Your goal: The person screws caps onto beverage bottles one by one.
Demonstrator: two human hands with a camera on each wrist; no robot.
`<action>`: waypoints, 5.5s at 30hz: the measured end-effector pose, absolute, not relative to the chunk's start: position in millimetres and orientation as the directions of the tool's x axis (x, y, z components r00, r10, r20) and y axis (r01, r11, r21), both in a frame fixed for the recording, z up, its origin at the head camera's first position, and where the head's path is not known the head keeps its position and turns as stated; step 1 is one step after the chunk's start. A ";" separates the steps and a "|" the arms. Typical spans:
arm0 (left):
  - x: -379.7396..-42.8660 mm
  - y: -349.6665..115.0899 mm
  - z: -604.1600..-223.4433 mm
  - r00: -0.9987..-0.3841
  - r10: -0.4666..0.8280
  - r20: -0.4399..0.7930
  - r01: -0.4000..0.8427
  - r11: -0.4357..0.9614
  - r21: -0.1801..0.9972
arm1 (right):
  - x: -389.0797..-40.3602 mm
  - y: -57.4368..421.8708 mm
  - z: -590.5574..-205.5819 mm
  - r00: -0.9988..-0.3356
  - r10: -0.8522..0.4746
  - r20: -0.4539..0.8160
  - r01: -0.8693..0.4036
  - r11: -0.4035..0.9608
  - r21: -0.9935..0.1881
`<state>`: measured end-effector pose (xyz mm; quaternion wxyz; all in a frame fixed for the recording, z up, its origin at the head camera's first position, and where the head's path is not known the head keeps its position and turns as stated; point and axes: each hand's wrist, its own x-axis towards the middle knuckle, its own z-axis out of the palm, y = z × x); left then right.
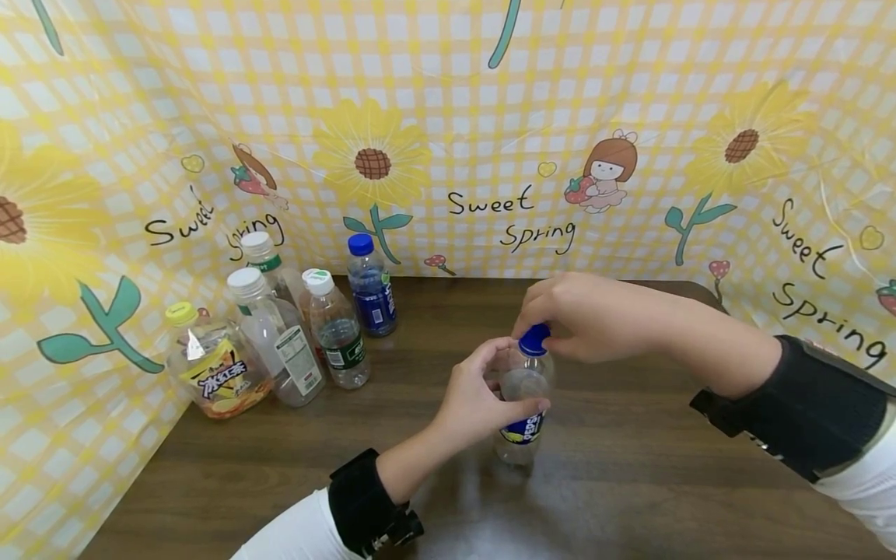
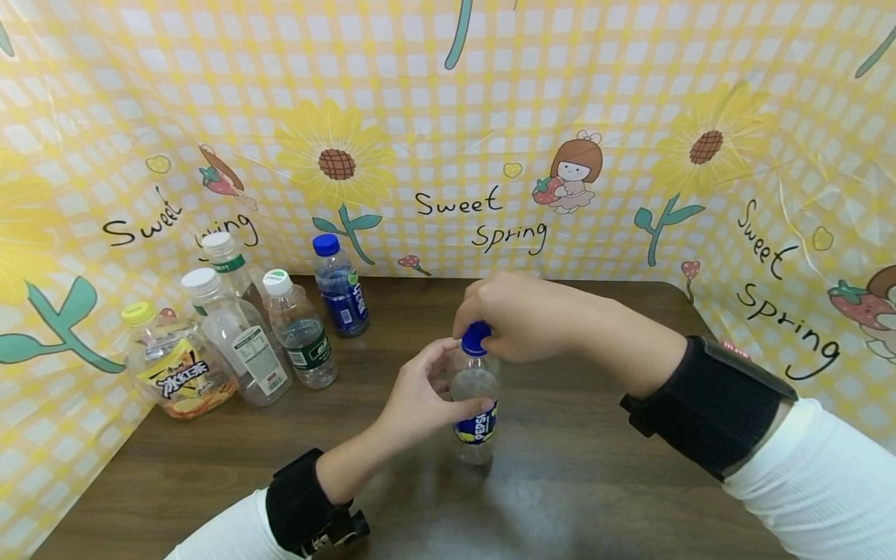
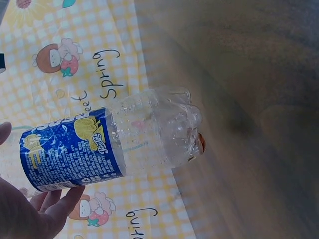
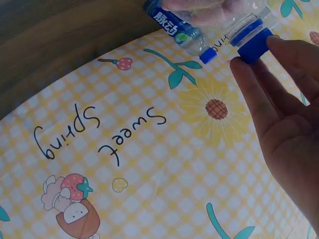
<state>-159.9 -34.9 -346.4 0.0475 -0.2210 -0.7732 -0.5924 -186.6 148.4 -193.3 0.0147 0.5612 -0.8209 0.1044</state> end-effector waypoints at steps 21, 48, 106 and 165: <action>-160.9 -34.5 -348.0 -0.885 0.294 0.361 0.427 0.204 0.881 | -183.8 146.9 -194.0 -0.397 -0.901 0.174 -0.916 0.377 -0.140; -157.3 -34.3 -350.6 -0.900 0.294 0.322 0.387 0.200 0.900 | -183.3 150.3 -199.6 -0.396 -0.901 0.177 -0.912 0.365 -0.187; -161.6 -28.7 -353.7 -0.887 0.156 0.435 0.462 0.298 0.835 | -163.2 125.3 -239.2 -0.652 -0.646 0.397 -0.674 0.734 0.085; -189.0 -84.8 -359.0 -0.908 -0.062 0.415 0.375 0.321 0.870 | -150.6 194.5 -432.8 -0.803 -0.418 0.424 -0.595 0.597 -0.538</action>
